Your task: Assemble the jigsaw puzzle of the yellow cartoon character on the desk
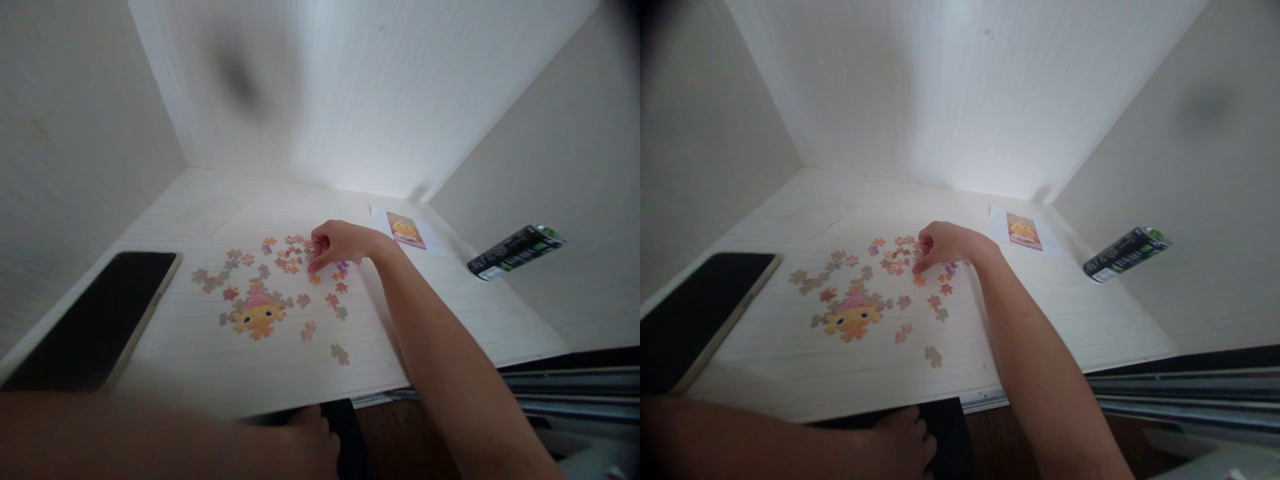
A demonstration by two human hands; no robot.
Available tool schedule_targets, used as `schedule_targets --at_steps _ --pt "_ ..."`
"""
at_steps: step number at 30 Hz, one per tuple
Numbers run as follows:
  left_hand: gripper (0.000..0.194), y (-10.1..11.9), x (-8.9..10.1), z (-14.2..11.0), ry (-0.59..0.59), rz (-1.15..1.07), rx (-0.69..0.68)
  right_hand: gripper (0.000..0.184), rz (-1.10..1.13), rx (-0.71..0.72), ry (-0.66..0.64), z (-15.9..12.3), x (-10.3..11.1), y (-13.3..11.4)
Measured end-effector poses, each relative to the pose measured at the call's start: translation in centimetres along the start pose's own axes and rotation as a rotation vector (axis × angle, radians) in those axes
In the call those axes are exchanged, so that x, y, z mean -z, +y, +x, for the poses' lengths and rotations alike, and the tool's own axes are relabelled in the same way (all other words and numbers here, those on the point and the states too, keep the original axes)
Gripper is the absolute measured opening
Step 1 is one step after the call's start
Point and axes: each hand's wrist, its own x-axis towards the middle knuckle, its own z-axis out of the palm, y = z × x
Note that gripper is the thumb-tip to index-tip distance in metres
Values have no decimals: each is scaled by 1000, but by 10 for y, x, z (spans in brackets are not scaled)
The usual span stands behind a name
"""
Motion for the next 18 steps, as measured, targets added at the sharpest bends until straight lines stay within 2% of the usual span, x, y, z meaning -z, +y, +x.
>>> schedule_targets --at_steps 2,5,10,13,16,18 --pt "16 0 3 0 -31 25 -22 30 1 55 59 1 -1 -8" --pt "16 1 -1 4 -25 -18 22 21 6 148 109 4 -6 -18" --pt "14 3 -13 6 89 -56 30 22 10 223 81 11 -17 -28" --pt "16 2 -7 6 38 -28 12 17 17 231 52 12 -20 -29" --pt "21 2 1 6 -81 -31 17 17 45 255 12 13 -19 -25" --pt "21 2 3 4 -83 -38 29 20 101 284 -15 12 -15 -20"
